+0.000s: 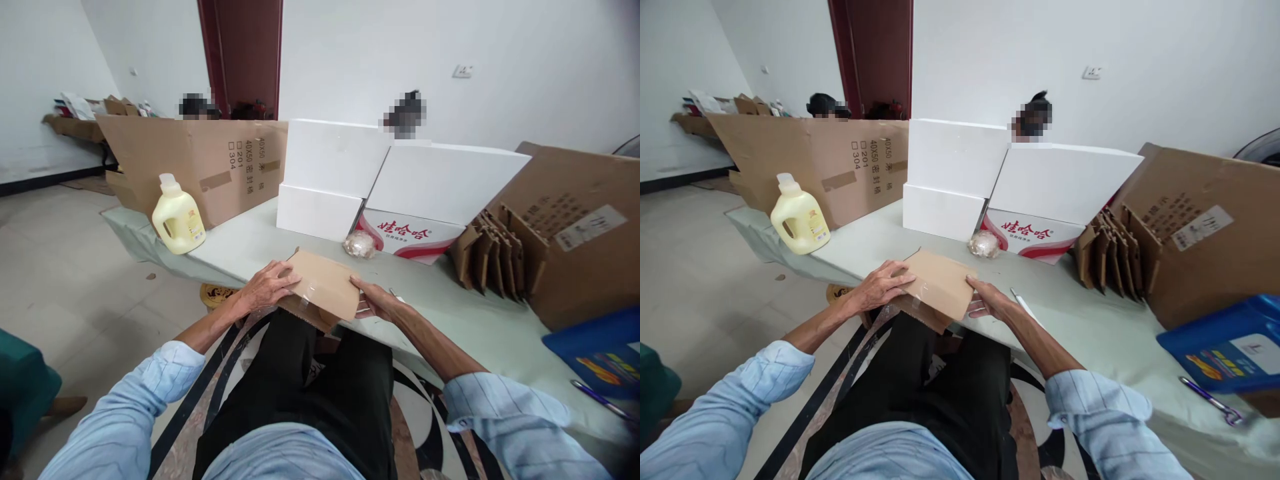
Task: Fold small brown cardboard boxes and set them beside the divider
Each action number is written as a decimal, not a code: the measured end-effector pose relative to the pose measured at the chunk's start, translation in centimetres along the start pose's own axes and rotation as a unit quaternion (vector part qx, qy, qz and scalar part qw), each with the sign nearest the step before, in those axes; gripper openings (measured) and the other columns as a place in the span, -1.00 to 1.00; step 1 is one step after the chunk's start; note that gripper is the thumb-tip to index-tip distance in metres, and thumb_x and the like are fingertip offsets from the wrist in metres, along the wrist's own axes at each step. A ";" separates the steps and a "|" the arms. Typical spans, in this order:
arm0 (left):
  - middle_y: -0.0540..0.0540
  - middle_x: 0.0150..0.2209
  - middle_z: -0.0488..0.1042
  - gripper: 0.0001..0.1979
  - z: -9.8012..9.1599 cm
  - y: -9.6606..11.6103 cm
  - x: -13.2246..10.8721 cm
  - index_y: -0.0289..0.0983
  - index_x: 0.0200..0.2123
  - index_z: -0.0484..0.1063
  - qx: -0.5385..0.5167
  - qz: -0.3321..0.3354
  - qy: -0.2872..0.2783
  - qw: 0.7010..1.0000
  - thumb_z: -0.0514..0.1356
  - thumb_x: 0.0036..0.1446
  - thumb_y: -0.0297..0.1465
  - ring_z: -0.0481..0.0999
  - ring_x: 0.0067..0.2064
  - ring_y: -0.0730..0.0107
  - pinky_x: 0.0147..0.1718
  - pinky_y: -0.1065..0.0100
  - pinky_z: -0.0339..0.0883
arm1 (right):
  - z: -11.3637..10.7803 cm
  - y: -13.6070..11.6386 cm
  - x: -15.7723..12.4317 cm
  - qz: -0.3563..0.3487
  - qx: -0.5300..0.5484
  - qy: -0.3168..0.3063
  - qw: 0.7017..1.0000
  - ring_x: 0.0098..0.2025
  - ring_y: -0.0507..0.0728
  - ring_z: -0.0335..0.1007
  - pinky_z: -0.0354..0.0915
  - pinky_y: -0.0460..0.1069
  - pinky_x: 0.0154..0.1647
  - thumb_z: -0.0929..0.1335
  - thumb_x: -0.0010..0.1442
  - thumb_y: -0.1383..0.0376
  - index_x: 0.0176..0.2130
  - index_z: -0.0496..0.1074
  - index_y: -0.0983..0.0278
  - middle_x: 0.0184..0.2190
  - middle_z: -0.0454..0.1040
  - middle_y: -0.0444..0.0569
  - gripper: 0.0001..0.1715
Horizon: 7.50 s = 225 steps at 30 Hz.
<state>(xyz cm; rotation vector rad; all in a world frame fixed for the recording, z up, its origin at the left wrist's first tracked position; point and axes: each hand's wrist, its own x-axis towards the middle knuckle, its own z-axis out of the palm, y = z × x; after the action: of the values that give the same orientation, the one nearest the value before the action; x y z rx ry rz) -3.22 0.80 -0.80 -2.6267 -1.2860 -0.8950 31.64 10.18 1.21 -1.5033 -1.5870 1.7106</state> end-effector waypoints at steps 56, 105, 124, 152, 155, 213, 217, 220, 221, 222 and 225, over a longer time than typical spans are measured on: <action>-0.28 0.47 0.19 -0.77 -2.4 5.5 2.1 -0.21 -0.17 0.42 -0.234 -0.164 0.147 0.947 0.33 0.27 -0.20 0.30 0.45 -0.08 0.39 -0.13 0.28 | -0.6 -7.9 -6.7 -0.409 -0.386 0.026 0.826 0.03 0.25 0.61 0.51 0.04 0.02 0.25 0.34 0.35 0.10 0.67 0.15 0.04 0.69 -0.07 -0.48; -0.25 0.37 0.43 -0.71 -1.5 2.4 4.7 -0.12 0.15 0.52 -0.121 -0.022 -0.017 0.992 0.17 0.44 -0.28 0.36 0.42 -0.01 0.37 -0.12 0.26 | 4.6 -6.8 -5.2 -0.491 -0.303 0.106 0.810 -0.32 0.14 0.52 0.39 0.05 -0.22 0.34 0.45 0.02 -0.35 0.58 0.18 -0.36 0.63 -0.04 -0.57; -0.38 0.34 0.31 -0.07 -1.7 3.7 3.6 -0.13 0.37 0.37 -0.018 0.016 -0.059 0.998 0.51 0.02 0.08 0.31 0.35 -0.30 0.26 -0.18 0.30 | 4.2 -6.1 -5.3 -0.398 -0.093 0.166 0.898 -0.40 0.17 0.55 0.51 0.03 -0.33 0.48 0.22 -0.20 -0.36 0.65 0.22 -0.45 0.64 -0.02 -0.45; -0.49 0.42 0.13 0.18 -2.3 5.4 4.4 -0.21 0.55 0.00 0.128 0.064 -0.174 0.974 0.38 0.07 0.22 0.20 0.36 -0.41 0.29 -0.22 0.11 | 4.0 -5.7 -4.5 -0.388 -0.037 0.143 0.910 -0.33 0.16 0.63 0.58 0.05 -0.25 0.48 0.13 -0.39 -0.32 0.56 0.23 -0.31 0.71 0.06 -0.26; -0.46 0.39 0.19 0.16 -2.1 5.3 4.3 -0.20 0.55 0.02 0.134 0.067 -0.176 0.973 0.40 0.07 0.17 0.24 0.33 -0.35 0.27 -0.19 0.13 | 3.9 -5.9 -4.9 -0.368 0.012 0.137 0.920 -0.36 0.15 0.65 0.59 0.03 -0.28 0.52 0.06 -0.39 -0.34 0.51 0.23 -0.32 0.72 0.06 -0.24; -0.34 0.25 0.33 0.07 -2.9 -5.2 4.1 0.02 0.60 -0.14 0.139 -0.085 -0.076 0.984 0.32 0.14 -0.09 0.45 0.16 -0.30 0.05 -0.11 0.38 | -10.9 1.7 18.3 -0.241 -0.536 0.415 0.695 -0.24 0.17 0.41 -0.10 0.04 -0.34 0.31 0.52 0.15 -0.16 0.55 0.27 -0.16 0.61 0.10 -0.68; -0.36 0.26 0.32 0.05 -3.0 -4.9 4.1 0.01 0.60 -0.13 0.137 -0.090 -0.080 0.983 0.31 0.16 -0.13 0.44 0.18 -0.30 0.07 -0.13 0.37 | -10.7 1.9 18.3 -0.250 -0.549 0.413 0.682 -0.18 0.21 0.43 0.01 0.04 -0.30 0.32 0.50 0.14 -0.13 0.55 0.27 -0.13 0.61 0.14 -0.70; -0.35 0.27 0.32 0.05 -2.9 -4.9 4.1 0.01 0.60 -0.11 0.136 -0.090 -0.074 0.984 0.32 0.15 -0.12 0.44 0.18 -0.32 0.07 -0.14 0.38 | -10.6 2.2 18.4 -0.256 -0.554 0.413 0.676 -0.11 0.24 0.44 0.12 0.04 -0.23 0.33 0.48 0.15 -0.08 0.55 0.26 -0.01 0.60 0.17 -0.73; -0.35 0.27 0.32 0.05 -2.9 -4.9 4.1 0.02 0.60 -0.11 0.135 -0.091 -0.074 0.984 0.32 0.14 -0.12 0.44 0.17 -0.32 0.07 -0.14 0.38 | -10.6 2.4 18.5 -0.257 -0.554 0.413 0.675 -0.08 0.25 0.45 0.15 0.04 -0.20 0.34 0.47 0.15 -0.06 0.55 0.26 0.03 0.59 0.18 -0.74; -0.35 0.27 0.32 0.05 -2.9 -4.9 4.1 0.02 0.60 -0.12 0.135 -0.091 -0.074 0.984 0.32 0.14 -0.12 0.45 0.17 -0.31 0.07 -0.14 0.39 | -10.6 2.5 18.5 -0.257 -0.554 0.414 0.675 -0.05 0.26 0.45 0.18 0.05 -0.18 0.35 0.46 0.16 -0.05 0.55 0.25 0.07 0.58 0.18 -0.75; -0.35 0.26 0.31 0.06 -2.9 -4.9 4.1 0.03 0.60 -0.14 0.134 -0.089 -0.073 0.984 0.32 0.15 -0.13 0.45 0.16 -0.30 0.07 -0.14 0.39 | -10.7 3.0 18.8 -0.253 -0.551 0.421 0.675 0.00 0.29 0.44 0.24 0.06 -0.13 0.39 0.42 0.18 -0.03 0.55 0.24 0.12 0.56 0.19 -0.78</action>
<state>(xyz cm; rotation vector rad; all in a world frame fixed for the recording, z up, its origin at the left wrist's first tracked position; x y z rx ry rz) -6.25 5.86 2.99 -2.4348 -1.5726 -0.5091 35.01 29.90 -7.60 -1.5842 -2.1338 -0.4727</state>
